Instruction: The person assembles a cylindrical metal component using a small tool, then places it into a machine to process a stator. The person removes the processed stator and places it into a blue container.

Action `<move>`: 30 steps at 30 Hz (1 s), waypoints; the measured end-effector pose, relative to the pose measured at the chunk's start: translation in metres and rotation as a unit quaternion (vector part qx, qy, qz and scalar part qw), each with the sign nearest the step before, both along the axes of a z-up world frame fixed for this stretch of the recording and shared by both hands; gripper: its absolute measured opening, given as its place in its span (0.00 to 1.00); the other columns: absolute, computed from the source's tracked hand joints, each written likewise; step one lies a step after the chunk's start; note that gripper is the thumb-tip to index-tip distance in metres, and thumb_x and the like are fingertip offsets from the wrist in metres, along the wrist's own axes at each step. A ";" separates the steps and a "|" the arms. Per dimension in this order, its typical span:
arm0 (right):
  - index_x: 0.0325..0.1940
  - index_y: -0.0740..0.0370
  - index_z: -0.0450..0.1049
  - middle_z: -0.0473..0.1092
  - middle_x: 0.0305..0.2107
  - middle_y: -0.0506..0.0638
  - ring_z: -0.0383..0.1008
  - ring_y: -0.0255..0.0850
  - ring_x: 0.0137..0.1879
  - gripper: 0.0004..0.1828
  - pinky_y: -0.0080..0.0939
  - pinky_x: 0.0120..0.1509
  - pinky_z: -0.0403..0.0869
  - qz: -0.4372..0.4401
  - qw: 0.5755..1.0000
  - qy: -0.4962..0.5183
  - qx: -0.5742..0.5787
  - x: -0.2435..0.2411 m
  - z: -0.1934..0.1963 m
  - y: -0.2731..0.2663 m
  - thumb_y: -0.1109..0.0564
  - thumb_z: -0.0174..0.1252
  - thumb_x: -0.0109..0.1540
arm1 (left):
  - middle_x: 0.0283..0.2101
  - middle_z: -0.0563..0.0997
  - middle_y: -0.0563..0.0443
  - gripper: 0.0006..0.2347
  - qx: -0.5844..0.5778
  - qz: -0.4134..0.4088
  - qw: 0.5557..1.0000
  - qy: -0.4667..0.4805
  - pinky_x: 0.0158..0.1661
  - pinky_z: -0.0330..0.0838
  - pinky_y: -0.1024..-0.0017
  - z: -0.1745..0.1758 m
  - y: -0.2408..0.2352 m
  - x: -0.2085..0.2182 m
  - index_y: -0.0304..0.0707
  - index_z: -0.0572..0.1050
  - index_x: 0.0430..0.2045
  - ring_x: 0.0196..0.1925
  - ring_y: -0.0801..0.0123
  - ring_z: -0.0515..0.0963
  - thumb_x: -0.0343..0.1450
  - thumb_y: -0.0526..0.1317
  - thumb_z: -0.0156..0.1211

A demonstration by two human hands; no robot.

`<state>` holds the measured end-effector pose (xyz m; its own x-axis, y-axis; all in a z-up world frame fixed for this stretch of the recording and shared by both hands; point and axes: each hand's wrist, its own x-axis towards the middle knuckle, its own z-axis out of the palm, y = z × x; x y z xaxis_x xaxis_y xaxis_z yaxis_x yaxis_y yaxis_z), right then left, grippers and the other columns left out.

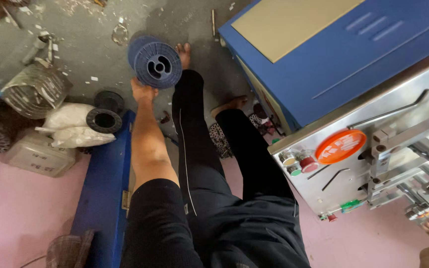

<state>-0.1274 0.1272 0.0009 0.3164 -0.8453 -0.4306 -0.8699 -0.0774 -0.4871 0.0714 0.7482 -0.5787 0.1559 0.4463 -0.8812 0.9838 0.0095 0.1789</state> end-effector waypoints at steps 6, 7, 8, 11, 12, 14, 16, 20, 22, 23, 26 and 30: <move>0.56 0.61 0.71 0.71 0.42 0.46 0.72 0.35 0.49 0.15 0.38 0.63 0.76 -0.021 0.999 0.012 -0.046 -0.017 0.002 -0.010 0.50 0.45 0.76 | 0.29 0.77 0.47 0.20 -0.019 -0.002 0.999 -0.040 0.24 0.74 0.65 0.061 -0.005 -0.062 0.41 0.68 0.46 0.26 0.64 0.79 0.62 0.25 0.62; 0.54 0.62 0.70 0.72 0.41 0.48 0.73 0.35 0.46 0.13 0.38 0.60 0.76 -0.027 0.999 -0.007 -0.045 -0.029 0.005 -0.004 0.52 0.45 0.77 | 0.28 0.77 0.48 0.19 -0.031 -0.006 0.997 -0.067 0.24 0.73 0.65 0.077 -0.008 -0.056 0.40 0.69 0.45 0.25 0.64 0.78 0.61 0.25 0.62; 0.53 0.64 0.70 0.72 0.40 0.49 0.74 0.35 0.44 0.12 0.37 0.57 0.77 -0.026 0.998 -0.027 -0.043 -0.029 0.002 -0.011 0.53 0.46 0.77 | 0.26 0.77 0.49 0.19 -0.047 -0.012 0.994 -0.100 0.25 0.72 0.65 0.091 -0.013 -0.044 0.39 0.69 0.44 0.25 0.64 0.77 0.61 0.26 0.62; 0.50 0.67 0.69 0.73 0.38 0.54 0.76 0.36 0.38 0.09 0.37 0.47 0.78 0.015 0.992 -0.098 -0.075 -0.044 0.004 -0.023 0.58 0.49 0.79 | 0.38 0.84 0.38 0.14 0.059 -0.290 0.928 -0.225 0.45 0.75 0.58 0.163 -0.026 -0.056 0.33 0.78 0.39 0.43 0.49 0.83 0.63 0.40 0.64; 0.49 0.69 0.69 0.74 0.37 0.56 0.76 0.36 0.36 0.09 0.36 0.44 0.79 0.037 0.989 -0.113 -0.092 -0.053 0.010 -0.024 0.60 0.50 0.80 | 0.40 0.85 0.39 0.13 0.059 -0.371 0.904 -0.205 0.48 0.77 0.60 0.186 -0.033 -0.060 0.35 0.78 0.40 0.46 0.49 0.84 0.65 0.41 0.63; 0.50 0.74 0.67 0.75 0.41 0.60 0.79 0.39 0.41 0.04 0.36 0.46 0.80 0.109 0.977 -0.113 -0.144 -0.065 0.016 -0.024 0.68 0.54 0.77 | 0.44 0.86 0.43 0.15 -0.002 -0.358 0.925 -0.124 0.50 0.76 0.62 0.232 -0.050 -0.074 0.39 0.79 0.43 0.49 0.55 0.84 0.62 0.36 0.59; 0.56 0.74 0.63 0.73 0.43 0.61 0.79 0.39 0.40 0.10 0.36 0.42 0.80 0.093 0.975 -0.172 -0.101 -0.073 0.020 -0.023 0.71 0.57 0.73 | 0.44 0.85 0.39 0.12 -0.038 -0.482 0.865 -0.134 0.49 0.76 0.59 0.274 -0.068 -0.087 0.39 0.80 0.44 0.49 0.49 0.83 0.67 0.37 0.60; 0.77 0.60 0.58 0.73 0.47 0.59 0.80 0.40 0.46 0.34 0.38 0.44 0.83 0.074 0.979 -0.150 -0.119 -0.091 0.025 -0.019 0.69 0.59 0.68 | 0.41 0.85 0.38 0.11 -0.082 -0.581 0.797 -0.141 0.49 0.76 0.58 0.348 -0.117 -0.103 0.37 0.79 0.41 0.47 0.48 0.84 0.68 0.38 0.61; 0.76 0.58 0.57 0.73 0.45 0.59 0.79 0.39 0.42 0.36 0.37 0.40 0.83 0.064 0.978 -0.148 -0.133 -0.102 0.031 -0.011 0.69 0.60 0.65 | 0.40 0.85 0.38 0.10 -0.060 -0.630 0.754 -0.174 0.48 0.75 0.57 0.393 -0.153 -0.106 0.36 0.79 0.42 0.46 0.47 0.83 0.71 0.41 0.61; 0.74 0.60 0.60 0.73 0.45 0.58 0.79 0.39 0.41 0.31 0.36 0.40 0.82 0.032 0.970 -0.198 -0.133 -0.106 0.034 -0.009 0.68 0.58 0.67 | 0.40 0.85 0.38 0.10 -0.069 -0.631 0.745 -0.207 0.47 0.76 0.59 0.414 -0.178 -0.101 0.35 0.79 0.42 0.45 0.49 0.84 0.72 0.40 0.61; 0.65 0.66 0.69 0.74 0.44 0.58 0.79 0.38 0.42 0.17 0.37 0.41 0.81 -0.048 0.941 -0.319 -0.102 -0.126 0.044 -0.014 0.64 0.55 0.71 | 0.39 0.85 0.40 0.09 -0.112 -0.630 0.716 -0.278 0.45 0.77 0.63 0.487 -0.249 -0.122 0.34 0.78 0.42 0.42 0.55 0.86 0.72 0.39 0.60; 0.56 0.67 0.73 0.77 0.41 0.56 0.81 0.34 0.41 0.15 0.34 0.36 0.80 -0.086 0.946 -0.310 -0.046 -0.120 0.047 -0.056 0.54 0.57 0.70 | 0.42 0.84 0.41 0.10 -0.214 -0.660 0.629 -0.350 0.46 0.77 0.66 0.561 -0.355 -0.147 0.31 0.77 0.44 0.42 0.59 0.85 0.71 0.37 0.61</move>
